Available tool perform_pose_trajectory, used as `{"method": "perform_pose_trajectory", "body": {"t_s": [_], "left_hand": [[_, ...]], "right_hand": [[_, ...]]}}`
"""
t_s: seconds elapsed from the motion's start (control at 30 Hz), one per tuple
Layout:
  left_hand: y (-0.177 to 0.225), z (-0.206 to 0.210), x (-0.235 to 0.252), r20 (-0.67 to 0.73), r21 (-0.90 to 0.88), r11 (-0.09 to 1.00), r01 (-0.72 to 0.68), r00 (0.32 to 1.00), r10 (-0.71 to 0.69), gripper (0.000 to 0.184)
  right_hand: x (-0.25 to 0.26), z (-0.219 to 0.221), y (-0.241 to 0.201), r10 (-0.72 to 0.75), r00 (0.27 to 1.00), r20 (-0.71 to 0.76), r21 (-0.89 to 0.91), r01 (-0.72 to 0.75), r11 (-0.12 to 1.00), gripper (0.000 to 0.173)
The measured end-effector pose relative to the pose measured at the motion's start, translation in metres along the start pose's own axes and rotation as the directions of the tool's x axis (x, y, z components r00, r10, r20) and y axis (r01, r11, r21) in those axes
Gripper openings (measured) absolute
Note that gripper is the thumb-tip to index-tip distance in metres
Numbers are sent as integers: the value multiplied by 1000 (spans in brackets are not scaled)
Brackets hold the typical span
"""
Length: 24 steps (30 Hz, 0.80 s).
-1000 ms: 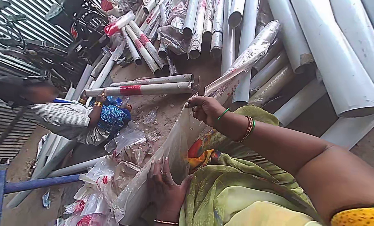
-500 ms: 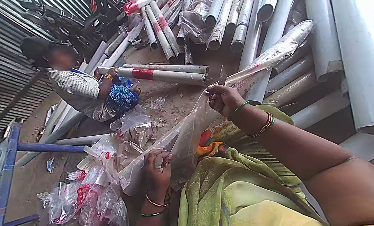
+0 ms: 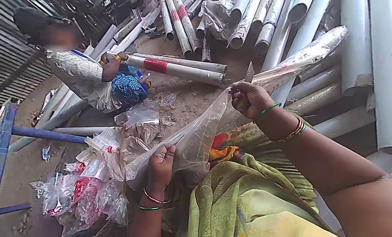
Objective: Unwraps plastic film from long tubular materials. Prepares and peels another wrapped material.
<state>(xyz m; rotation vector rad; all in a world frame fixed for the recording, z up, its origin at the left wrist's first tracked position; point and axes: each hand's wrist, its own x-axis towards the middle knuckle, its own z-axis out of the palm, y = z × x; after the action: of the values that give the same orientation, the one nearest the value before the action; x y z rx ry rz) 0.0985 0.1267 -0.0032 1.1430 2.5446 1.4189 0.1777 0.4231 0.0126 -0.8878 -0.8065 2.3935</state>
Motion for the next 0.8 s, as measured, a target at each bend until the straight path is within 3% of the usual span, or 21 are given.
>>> {"method": "perform_pose_trajectory", "body": {"t_s": [0.1,0.2,0.33,0.47,0.53,0.67,0.8], "left_hand": [[6,-6,15,15,-130,977,170,985,-170,15],[15,-16,30,113,-243,889,387,922,-371,17],[14,-26,42,264,-372,787,492,869,-418,21],[12,-34,44,350,-403,753,521,848,-399,27],[12,-37,43,388,-425,745,513,848,-362,28],[7,-43,37,436,-446,746,495,848,-302,29],[3,-48,35,445,-467,731,498,846,-293,28]], "right_hand": [[3,-1,1,-10,1000,8,-43,10,999,11],[6,-11,10,-25,998,60,-151,34,988,9],[-16,-20,36,19,991,134,-400,37,916,10],[-43,-16,73,119,971,207,-581,25,813,12],[-50,-9,90,119,970,214,-533,14,846,13],[-58,4,116,45,971,233,-256,16,967,23],[-79,14,130,80,974,214,-243,-27,970,21]]}}
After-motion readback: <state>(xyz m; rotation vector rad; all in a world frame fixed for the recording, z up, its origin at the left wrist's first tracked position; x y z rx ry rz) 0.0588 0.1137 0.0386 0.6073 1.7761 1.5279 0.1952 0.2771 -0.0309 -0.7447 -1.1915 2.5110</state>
